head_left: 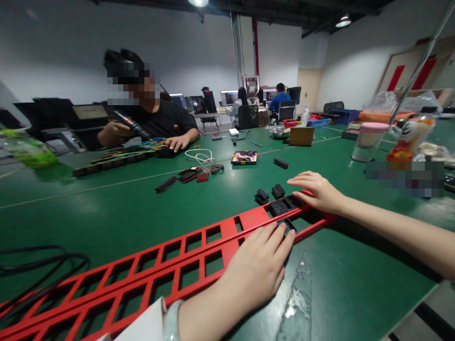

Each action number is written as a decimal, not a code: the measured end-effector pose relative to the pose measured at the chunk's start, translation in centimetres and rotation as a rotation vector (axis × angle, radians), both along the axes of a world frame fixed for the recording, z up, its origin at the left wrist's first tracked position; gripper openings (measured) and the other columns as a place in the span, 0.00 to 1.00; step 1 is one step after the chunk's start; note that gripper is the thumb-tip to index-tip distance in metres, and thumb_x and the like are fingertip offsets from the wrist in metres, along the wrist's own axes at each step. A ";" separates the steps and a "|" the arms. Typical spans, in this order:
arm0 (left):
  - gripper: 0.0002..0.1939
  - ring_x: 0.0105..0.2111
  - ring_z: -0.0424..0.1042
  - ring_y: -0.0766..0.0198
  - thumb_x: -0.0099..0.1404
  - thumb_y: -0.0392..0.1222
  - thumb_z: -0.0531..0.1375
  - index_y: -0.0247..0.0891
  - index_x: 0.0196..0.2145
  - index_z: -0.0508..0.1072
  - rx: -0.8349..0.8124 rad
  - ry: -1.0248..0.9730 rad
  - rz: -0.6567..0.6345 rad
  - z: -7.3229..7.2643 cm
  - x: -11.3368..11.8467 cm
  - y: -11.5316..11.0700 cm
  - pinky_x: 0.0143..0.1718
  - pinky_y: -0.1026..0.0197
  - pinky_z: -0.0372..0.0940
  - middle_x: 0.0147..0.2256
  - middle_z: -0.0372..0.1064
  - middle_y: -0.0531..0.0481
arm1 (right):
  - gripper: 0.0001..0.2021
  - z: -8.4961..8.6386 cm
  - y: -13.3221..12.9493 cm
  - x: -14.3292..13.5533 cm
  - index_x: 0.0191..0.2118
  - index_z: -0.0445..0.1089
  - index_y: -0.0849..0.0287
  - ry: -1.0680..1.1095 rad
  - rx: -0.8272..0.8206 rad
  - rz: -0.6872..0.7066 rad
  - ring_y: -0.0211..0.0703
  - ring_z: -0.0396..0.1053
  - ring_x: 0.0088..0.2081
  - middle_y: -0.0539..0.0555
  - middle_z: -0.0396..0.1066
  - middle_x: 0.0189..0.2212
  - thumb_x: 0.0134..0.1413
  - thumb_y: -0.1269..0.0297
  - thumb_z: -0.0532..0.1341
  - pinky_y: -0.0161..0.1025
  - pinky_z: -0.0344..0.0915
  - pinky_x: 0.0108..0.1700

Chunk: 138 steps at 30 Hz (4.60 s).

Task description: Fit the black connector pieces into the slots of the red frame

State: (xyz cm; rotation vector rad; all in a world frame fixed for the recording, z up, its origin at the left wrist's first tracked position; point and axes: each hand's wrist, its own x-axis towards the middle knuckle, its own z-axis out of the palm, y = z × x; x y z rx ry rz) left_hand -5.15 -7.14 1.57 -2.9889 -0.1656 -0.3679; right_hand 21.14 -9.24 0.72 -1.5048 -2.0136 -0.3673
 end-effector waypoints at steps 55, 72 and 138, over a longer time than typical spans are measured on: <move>0.24 0.55 0.54 0.56 0.63 0.43 0.49 0.38 0.57 0.54 0.010 0.101 0.017 0.6 0.2 0.5 0.54 0.53 0.52 0.57 0.52 0.45 | 0.24 -0.5 -4.0 -2.0 0.55 0.57 0.62 0.162 -0.238 0.355 0.47 0.59 0.50 0.63 0.62 0.48 0.51 0.63 0.58 0.47 0.59 0.51; 0.23 0.54 0.55 0.55 0.63 0.43 0.49 0.37 0.56 0.56 -0.001 0.086 0.007 0.6 0.4 0.5 0.53 0.52 0.54 0.56 0.53 0.43 | 0.22 -0.3 -4.0 -2.4 0.54 0.59 0.61 0.069 -0.282 0.306 0.47 0.58 0.45 0.61 0.65 0.44 0.53 0.61 0.56 0.48 0.59 0.47; 0.27 0.50 0.58 0.57 0.62 0.37 0.50 0.41 0.58 0.51 -0.023 0.134 0.034 1.2 0.4 0.3 0.50 0.52 0.55 0.59 0.48 0.50 | 0.13 -0.8 5.9 1.2 0.40 0.73 0.59 0.134 -0.375 0.160 0.41 0.67 0.41 0.57 0.68 0.42 0.53 0.62 0.56 0.38 0.62 0.45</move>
